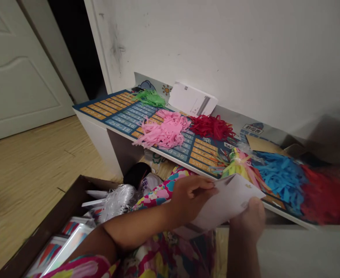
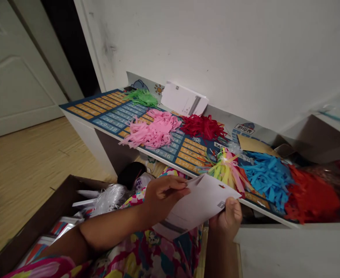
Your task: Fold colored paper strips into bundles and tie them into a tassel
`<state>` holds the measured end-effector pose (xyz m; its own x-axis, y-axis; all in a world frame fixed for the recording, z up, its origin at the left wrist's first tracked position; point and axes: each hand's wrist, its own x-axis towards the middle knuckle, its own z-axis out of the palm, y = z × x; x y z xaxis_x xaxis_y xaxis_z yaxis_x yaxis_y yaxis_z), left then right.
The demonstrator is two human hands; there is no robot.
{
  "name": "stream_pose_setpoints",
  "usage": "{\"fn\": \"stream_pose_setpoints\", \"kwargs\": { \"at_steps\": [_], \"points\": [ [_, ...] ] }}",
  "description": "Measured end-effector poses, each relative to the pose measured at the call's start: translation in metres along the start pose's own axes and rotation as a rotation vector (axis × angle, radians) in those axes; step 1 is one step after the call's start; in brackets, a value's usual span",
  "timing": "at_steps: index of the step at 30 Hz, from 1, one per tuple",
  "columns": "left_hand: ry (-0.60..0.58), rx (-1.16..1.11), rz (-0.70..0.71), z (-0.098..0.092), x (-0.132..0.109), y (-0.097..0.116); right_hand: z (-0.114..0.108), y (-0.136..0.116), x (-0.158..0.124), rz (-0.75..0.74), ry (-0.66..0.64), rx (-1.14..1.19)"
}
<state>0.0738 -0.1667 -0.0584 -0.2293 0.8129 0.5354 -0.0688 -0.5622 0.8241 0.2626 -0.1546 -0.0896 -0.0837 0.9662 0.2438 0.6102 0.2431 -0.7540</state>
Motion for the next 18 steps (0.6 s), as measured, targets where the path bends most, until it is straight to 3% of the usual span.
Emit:
{"fn": "stream_pose_setpoints", "kwargs": {
  "at_steps": [9,13,18],
  "points": [
    [0.04,-0.275,-0.351,-0.012,0.013,-0.018,0.002,0.0,-0.006,0.143,0.47,0.283],
    [-0.054,-0.298,-0.533,-0.017,0.02,-0.014,0.007,-0.003,0.0,0.186,0.526,0.42],
    [-0.019,-0.18,-0.517,-0.018,0.017,-0.016,0.013,-0.002,0.003,0.179,0.567,0.469]
  ]
}}
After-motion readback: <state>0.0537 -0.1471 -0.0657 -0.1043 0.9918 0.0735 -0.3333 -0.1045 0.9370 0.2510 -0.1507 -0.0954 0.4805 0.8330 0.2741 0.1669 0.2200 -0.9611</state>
